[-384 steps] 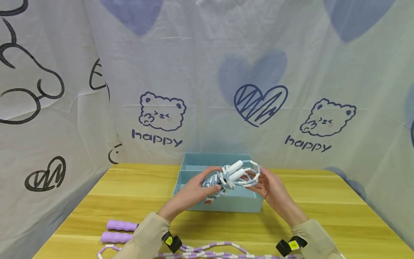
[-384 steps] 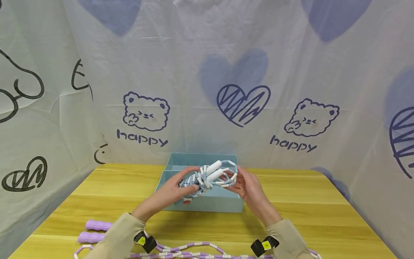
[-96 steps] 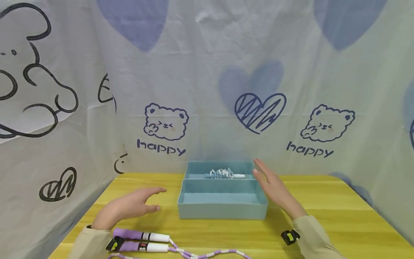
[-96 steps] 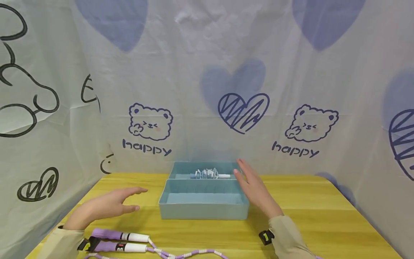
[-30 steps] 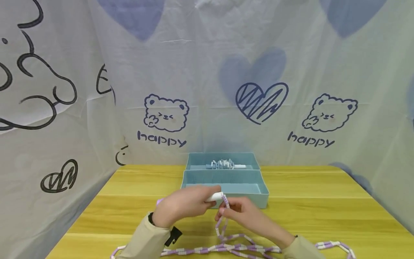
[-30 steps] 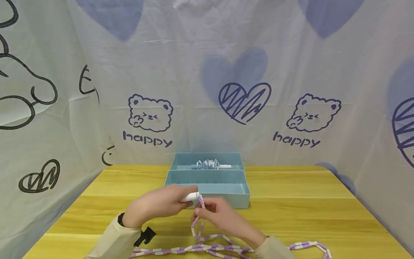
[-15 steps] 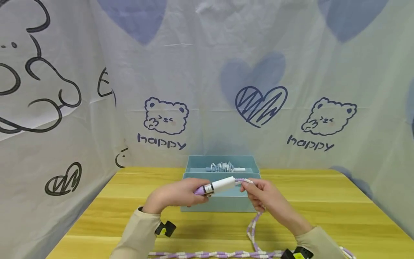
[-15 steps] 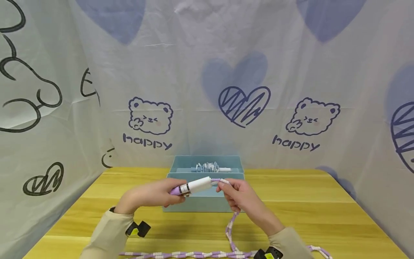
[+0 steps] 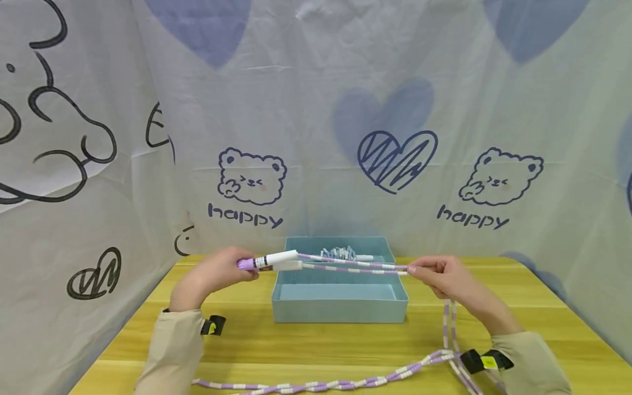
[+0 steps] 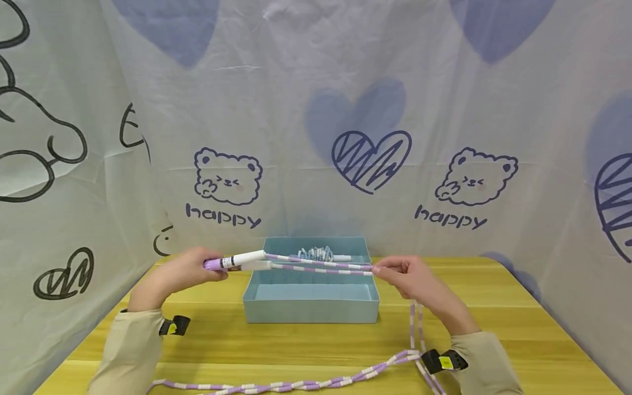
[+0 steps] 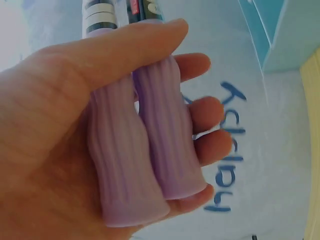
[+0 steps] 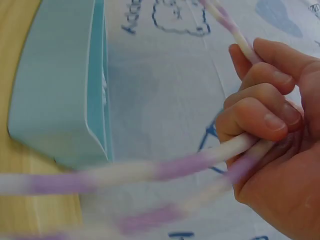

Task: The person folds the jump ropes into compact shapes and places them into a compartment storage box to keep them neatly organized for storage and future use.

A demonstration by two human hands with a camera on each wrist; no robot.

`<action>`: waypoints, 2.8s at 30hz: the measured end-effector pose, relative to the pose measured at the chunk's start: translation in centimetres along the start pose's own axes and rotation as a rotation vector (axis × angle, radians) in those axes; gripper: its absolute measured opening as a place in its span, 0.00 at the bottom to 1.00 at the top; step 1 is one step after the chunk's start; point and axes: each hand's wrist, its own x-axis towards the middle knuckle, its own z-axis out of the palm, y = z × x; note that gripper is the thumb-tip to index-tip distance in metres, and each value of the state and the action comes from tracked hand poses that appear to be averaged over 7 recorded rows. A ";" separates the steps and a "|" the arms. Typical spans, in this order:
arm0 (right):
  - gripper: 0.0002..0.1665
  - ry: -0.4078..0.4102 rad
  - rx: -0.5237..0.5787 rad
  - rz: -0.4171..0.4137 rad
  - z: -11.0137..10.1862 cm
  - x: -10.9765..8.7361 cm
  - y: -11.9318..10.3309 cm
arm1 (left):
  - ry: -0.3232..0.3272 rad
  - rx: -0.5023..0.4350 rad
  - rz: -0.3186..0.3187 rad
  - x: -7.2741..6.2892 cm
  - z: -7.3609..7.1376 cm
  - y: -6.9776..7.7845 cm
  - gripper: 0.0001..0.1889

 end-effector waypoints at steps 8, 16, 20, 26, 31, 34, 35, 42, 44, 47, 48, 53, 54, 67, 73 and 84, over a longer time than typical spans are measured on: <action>0.22 0.205 -0.435 0.050 -1.4 -0.4 0.3 | -0.051 -0.067 -0.062 0.0 -0.4 -0.8 0.08; 0.33 0.330 -0.639 0.128 1.1 0.0 1.2 | -0.243 -0.788 0.016 2.8 5.1 3.4 0.17; 0.28 0.207 -0.321 0.152 3.9 0.4 1.0 | -0.380 -1.090 0.076 3.6 8.3 6.0 0.19; 0.17 -0.081 0.239 0.103 7.7 0.6 -0.3 | -0.689 -1.152 0.201 3.3 11.0 8.1 0.20; 0.09 -0.324 0.381 0.021 9.4 0.4 -0.1 | -0.803 -1.012 0.274 3.3 12.0 7.6 0.23; 0.15 -0.418 0.321 -0.055 9.7 0.2 0.7 | -0.844 -0.955 0.297 3.3 12.0 7.4 0.37; 0.20 -0.432 0.289 -0.086 9.7 0.2 0.9 | -0.849 -0.921 0.306 3.3 12.0 7.3 0.39; 0.26 -0.434 0.422 -0.146 8.4 0.7 1.5 | -0.613 -0.488 0.275 2.6 9.0 7.1 0.33; 0.21 -0.392 0.460 -0.123 8.0 0.8 1.3 | -0.495 -0.260 0.283 2.1 8.1 7.3 0.30; 0.14 -0.269 0.354 -0.082 7.9 0.7 0.6 | -0.357 0.051 0.312 1.7 7.7 7.9 0.21; 0.13 -0.232 0.287 -0.083 8.0 0.6 0.2 | -0.331 0.117 0.315 1.7 7.9 8.0 0.19; 0.12 -0.173 -0.005 -0.177 8.8 -0.1 -2.3 | -0.419 -0.024 0.159 2.1 9.0 7.6 0.16; 0.11 -0.166 -0.034 -0.198 8.9 -0.4 -2.8 | -0.442 -0.078 0.125 2.2 9.2 7.3 0.14; 0.19 -0.150 -0.364 -0.612 9.2 -3.1 -6.8 | -0.507 -0.492 0.173 3.4 8.6 3.8 0.07; 0.10 -0.199 -0.763 -0.532 10.1 -1.6 -4.3 | -0.576 -0.802 0.124 3.4 8.1 3.3 0.11; 0.05 0.078 -0.965 -0.635 12.5 0.9 1.4 | -0.744 -1.119 0.186 3.2 10.4 5.9 0.16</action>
